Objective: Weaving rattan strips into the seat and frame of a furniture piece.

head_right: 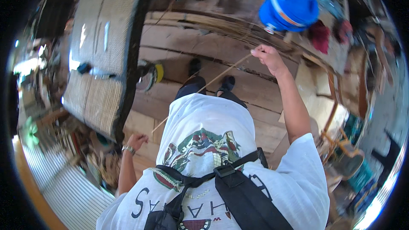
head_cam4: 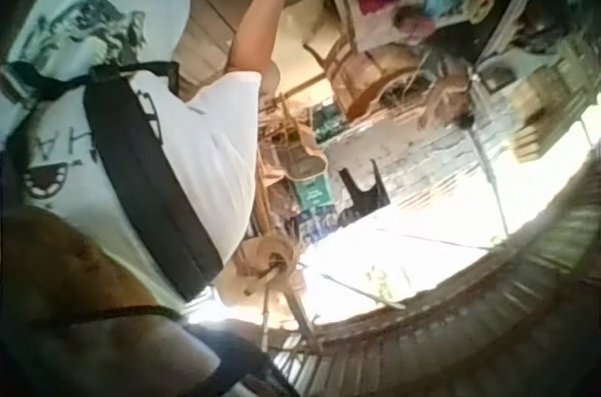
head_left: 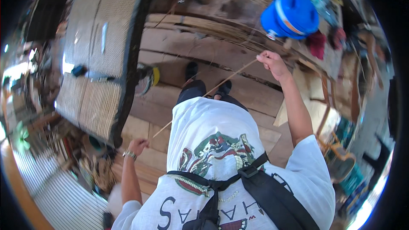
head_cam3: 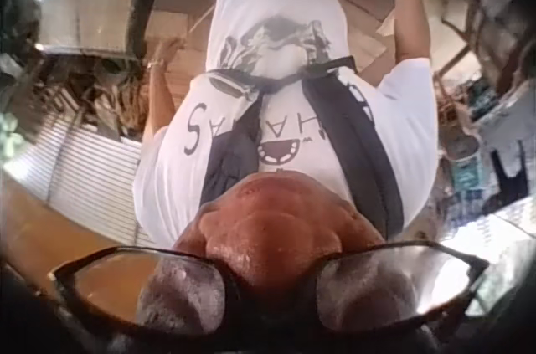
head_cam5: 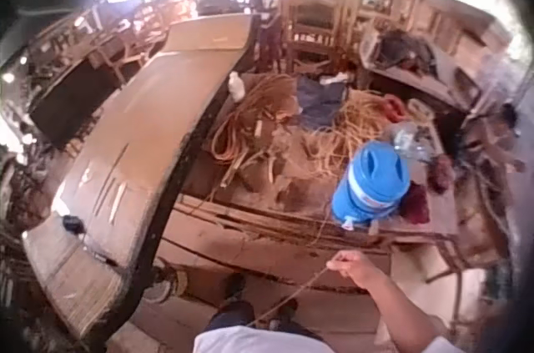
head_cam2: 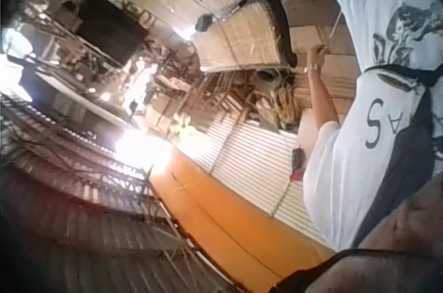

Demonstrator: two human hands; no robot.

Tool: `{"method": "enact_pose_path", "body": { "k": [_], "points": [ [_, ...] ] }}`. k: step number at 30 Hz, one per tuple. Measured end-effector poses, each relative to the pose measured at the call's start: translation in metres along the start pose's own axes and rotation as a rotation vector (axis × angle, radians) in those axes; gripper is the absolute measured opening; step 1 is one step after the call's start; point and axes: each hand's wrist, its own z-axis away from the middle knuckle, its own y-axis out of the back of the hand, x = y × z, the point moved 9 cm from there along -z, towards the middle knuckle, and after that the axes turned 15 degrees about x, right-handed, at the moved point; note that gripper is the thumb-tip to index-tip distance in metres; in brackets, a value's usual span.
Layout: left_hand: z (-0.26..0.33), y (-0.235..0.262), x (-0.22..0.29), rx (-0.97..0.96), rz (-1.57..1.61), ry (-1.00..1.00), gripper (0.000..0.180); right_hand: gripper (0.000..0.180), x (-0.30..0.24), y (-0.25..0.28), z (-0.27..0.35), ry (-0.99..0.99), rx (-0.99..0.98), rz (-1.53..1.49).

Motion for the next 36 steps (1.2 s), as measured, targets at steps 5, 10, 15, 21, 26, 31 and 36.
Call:
{"method": "enact_pose_path", "body": {
  "k": [5, 10, 15, 21, 26, 31, 36],
  "points": [
    [0.254, -0.011, -0.222, -0.073, -0.097, 0.542, 0.024, 0.019, 0.080, -0.022, -0.053, 0.129, -0.126, 0.401],
    [0.355, -0.024, -0.219, -0.036, -0.001, 1.032, 0.028, 0.022, 0.105, -0.015, -0.063, 0.165, 0.031, 0.683],
    [0.206, -0.041, -0.182, 0.244, 0.234, 0.699, 0.030, 0.036, 0.107, 0.048, -0.045, 0.248, 0.264, 1.254],
    [-0.013, -0.048, 0.028, 0.201, 0.293, -0.057, 0.031, 0.058, 0.047, -0.038, 0.059, 0.447, 0.663, 1.297],
    [-0.056, -0.059, 0.139, 0.015, 0.604, -0.394, 0.026, 0.039, 0.060, -0.305, 0.183, 0.293, -0.189, 0.322],
    [-0.040, -0.019, 0.103, -0.106, 0.552, -0.327, 0.024, 0.022, 0.063, -0.338, 0.215, 0.362, -0.384, 0.647],
    [-0.053, -0.044, -0.093, 0.020, 0.430, -0.185, 0.024, 0.024, 0.078, -0.124, 0.153, 0.364, 0.048, 0.865]
  ]
}}
